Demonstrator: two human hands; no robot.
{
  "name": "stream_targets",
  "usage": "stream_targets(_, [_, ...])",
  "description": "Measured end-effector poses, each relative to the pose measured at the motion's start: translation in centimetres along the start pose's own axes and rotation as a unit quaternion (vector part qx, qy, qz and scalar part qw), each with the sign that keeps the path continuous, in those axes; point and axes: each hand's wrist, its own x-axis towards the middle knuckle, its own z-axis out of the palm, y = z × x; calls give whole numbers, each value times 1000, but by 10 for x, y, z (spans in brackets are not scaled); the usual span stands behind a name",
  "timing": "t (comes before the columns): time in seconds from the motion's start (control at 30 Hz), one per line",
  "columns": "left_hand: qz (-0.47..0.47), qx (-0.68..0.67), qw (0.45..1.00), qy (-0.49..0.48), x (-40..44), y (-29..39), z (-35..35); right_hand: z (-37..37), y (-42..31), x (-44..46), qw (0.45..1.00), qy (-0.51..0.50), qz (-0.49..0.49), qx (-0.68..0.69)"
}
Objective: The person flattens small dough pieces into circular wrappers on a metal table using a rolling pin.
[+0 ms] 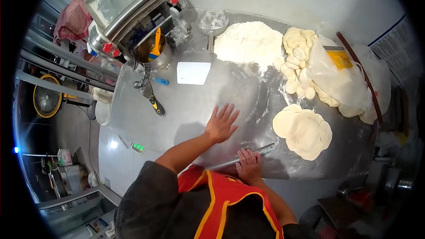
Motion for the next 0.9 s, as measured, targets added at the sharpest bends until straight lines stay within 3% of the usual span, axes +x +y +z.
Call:
stream_targets(0.2, [-16,9,999,-33,14,4,-16,11,2,-1,999,38,-8,9])
stream_targets(0.23, [-18,3,1000,-25,13,4,-13,8,2,-1,999,40,-11,15])
stream_targets(0.33, [2,-64,990,128,13,-10,20,-10,7,8,997,-5,-47,53])
stream_targets(0.43, [-122,-214,951,189,-4,-38,17,-29,35,14,994,-46,-82,53])
stream_targets(0.53, [-51,-202,956,204,-42,-37,26,-47,49,25,995,-69,-65,28])
stream_targets(0.57, [-82,-239,957,142,-49,-27,20,-49,45,34,994,-79,-70,26])
stream_targets(0.67, [17,-218,964,151,-58,3,8,-48,24,56,995,-80,-64,18])
stream_targets(0.8, [-124,-181,972,85,-97,2,16,-21,15,63,1000,-14,5,23])
stream_targets(0.9, [-131,-69,974,174,-141,5,7,-9,9,56,999,32,32,10])
